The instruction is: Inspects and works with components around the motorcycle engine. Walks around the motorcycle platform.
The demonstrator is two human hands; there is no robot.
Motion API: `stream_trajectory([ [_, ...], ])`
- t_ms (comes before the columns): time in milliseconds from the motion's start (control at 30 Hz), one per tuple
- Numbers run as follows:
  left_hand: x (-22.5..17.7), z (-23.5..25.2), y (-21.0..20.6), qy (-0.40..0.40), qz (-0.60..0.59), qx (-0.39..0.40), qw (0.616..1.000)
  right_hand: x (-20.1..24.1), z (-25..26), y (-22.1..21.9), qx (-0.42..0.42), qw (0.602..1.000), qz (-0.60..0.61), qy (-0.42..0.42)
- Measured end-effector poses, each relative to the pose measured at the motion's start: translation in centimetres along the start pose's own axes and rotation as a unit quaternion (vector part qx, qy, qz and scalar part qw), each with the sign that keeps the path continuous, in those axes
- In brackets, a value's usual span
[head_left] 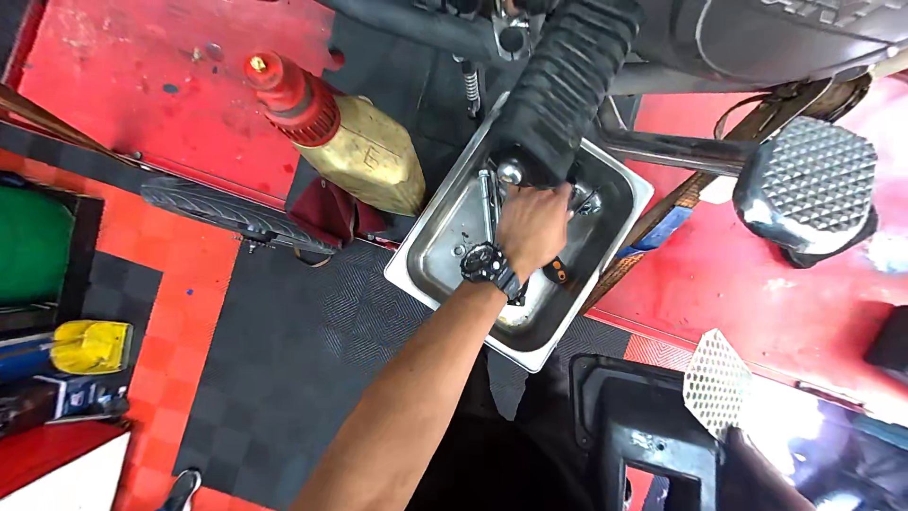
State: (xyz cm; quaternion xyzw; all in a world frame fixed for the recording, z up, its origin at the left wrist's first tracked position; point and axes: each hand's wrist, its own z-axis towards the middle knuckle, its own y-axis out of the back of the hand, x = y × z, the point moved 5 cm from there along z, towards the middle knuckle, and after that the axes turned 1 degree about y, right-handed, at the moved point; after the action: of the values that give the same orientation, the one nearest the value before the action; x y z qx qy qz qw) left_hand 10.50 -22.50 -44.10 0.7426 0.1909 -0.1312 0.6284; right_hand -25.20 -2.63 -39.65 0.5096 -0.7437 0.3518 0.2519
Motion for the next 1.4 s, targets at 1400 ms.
stream_trajectory([
  [1400,4.3,-0.1,5.5,0.077,-0.059,-0.068,0.993,0.0,-0.5,1.0,-0.012,1.0,-0.004,0.008],
])
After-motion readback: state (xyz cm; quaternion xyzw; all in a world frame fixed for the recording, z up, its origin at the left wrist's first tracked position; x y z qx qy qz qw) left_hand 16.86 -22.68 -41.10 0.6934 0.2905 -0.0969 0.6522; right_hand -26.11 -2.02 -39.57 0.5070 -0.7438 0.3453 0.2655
